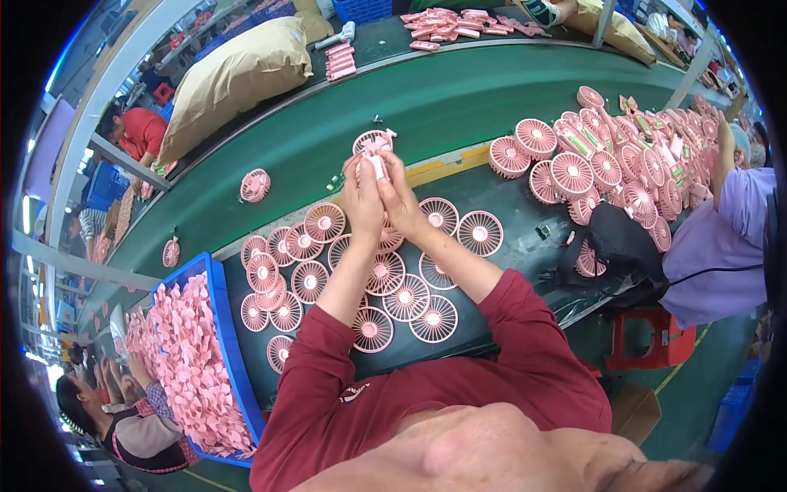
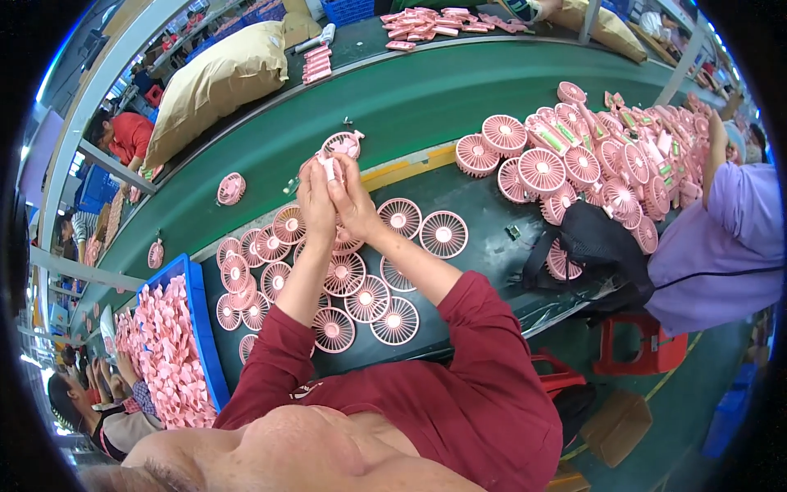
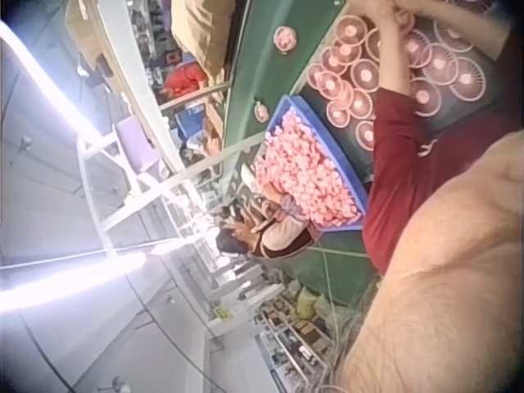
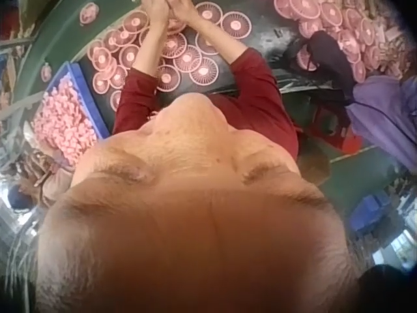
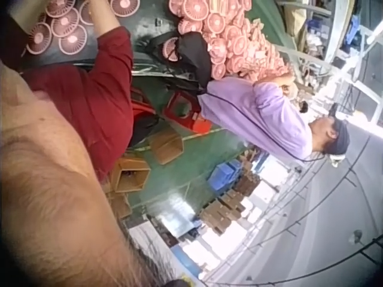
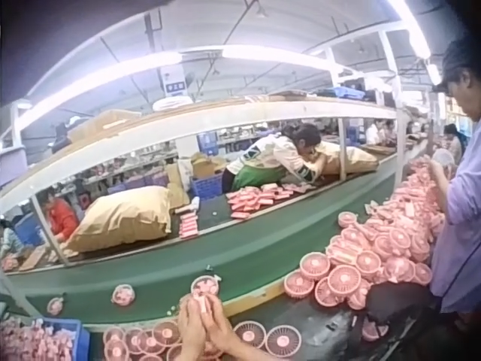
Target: The person assembles small portable fans by attaching the grilles and covers together over the fan blades by hand, then placing the assembled fans into a box.
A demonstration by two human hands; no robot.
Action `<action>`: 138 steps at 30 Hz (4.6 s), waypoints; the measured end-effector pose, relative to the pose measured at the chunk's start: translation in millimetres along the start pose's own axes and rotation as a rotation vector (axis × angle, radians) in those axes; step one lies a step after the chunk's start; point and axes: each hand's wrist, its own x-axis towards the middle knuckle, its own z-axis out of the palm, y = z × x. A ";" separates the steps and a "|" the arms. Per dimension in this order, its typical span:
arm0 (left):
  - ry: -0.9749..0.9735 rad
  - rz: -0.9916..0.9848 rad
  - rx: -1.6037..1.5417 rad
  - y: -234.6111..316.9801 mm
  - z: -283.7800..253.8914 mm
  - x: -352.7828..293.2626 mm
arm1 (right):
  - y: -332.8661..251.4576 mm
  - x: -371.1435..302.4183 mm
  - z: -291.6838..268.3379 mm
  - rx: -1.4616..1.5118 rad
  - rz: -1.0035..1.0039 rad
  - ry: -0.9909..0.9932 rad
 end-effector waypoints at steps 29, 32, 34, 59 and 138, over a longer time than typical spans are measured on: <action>-0.203 -0.133 0.696 -109.6 0.4 90.0 | -44.1 -3.2 -107.4 -0.867 0.293 -0.105; -0.125 -0.257 -0.021 -103.7 -10.6 66.5 | -51.5 16.0 -82.7 -0.749 0.022 0.211; -0.200 -0.429 -0.255 -69.2 3.7 42.5 | -45.5 24.7 -81.9 -0.906 -0.330 0.296; 0.085 -0.158 -0.388 6.7 -5.6 -36.4 | -9.7 -20.4 0.4 -0.392 -0.034 -0.029; -0.165 -0.711 -1.149 -0.2 -87.4 -37.0 | -27.0 5.1 21.4 -0.750 -0.292 -0.324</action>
